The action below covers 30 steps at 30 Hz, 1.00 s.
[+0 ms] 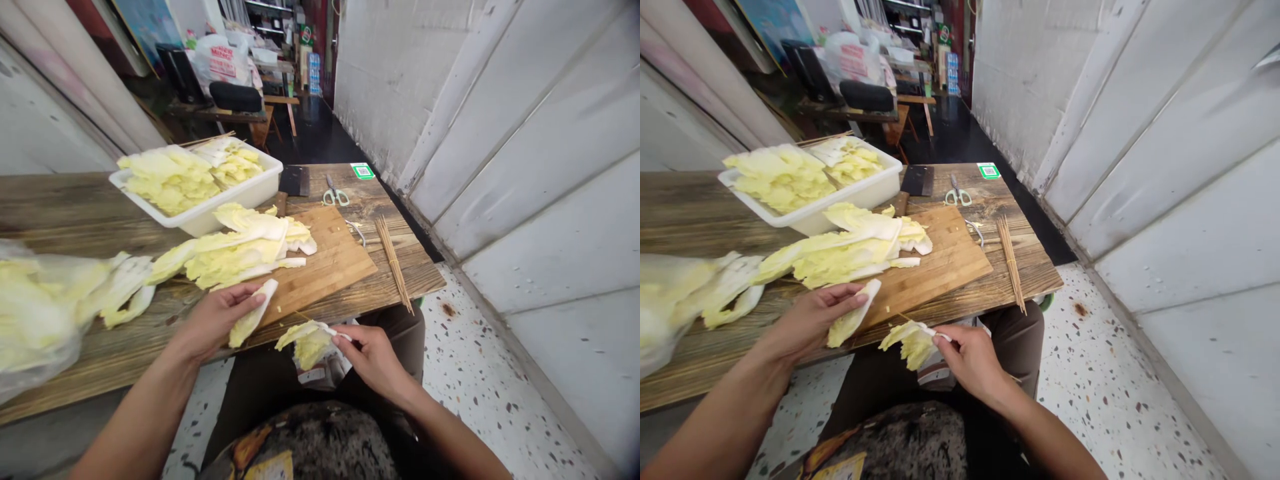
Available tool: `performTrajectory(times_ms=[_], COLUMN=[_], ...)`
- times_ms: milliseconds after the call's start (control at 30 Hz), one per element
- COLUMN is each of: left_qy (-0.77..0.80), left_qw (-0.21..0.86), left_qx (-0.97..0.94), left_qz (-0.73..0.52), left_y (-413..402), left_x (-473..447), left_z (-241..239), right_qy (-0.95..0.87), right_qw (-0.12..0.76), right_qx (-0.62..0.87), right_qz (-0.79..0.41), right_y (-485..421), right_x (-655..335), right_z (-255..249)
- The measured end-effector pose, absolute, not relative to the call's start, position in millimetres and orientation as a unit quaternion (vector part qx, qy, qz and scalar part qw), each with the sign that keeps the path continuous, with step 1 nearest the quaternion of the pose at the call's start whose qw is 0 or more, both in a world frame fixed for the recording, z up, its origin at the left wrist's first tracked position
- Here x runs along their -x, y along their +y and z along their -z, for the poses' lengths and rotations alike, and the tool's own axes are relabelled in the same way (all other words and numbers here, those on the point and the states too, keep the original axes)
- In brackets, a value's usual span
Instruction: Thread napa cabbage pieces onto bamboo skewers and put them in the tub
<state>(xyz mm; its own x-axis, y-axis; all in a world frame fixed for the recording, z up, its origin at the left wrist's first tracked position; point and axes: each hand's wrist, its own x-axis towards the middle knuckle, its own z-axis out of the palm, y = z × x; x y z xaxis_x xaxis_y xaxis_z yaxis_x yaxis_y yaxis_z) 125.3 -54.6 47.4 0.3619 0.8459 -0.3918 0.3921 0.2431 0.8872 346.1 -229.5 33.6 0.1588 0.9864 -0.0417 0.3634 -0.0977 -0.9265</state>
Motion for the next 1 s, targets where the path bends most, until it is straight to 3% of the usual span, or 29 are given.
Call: performTrajectory(times_ms=[200, 1000], left_qy=[0.493, 0.475], left_qw=[0.661, 0.712], left_qx=[-0.516, -0.467], left_qz=[-0.231, -0.22], left_y=[-91.9, -102.3], left_x=[-136.5, -144.8], left_z=[-55.7, -58.8], right_qy=[-0.561, -0.555], right_qw=[0.385, 0.397], right_qx=[0.632, 0.632], right_qz=[-0.371, -0.368], right_y=[-234.0, -239.0], right_x=[-347.6, -348.9], right_z=[-55.3, -58.7])
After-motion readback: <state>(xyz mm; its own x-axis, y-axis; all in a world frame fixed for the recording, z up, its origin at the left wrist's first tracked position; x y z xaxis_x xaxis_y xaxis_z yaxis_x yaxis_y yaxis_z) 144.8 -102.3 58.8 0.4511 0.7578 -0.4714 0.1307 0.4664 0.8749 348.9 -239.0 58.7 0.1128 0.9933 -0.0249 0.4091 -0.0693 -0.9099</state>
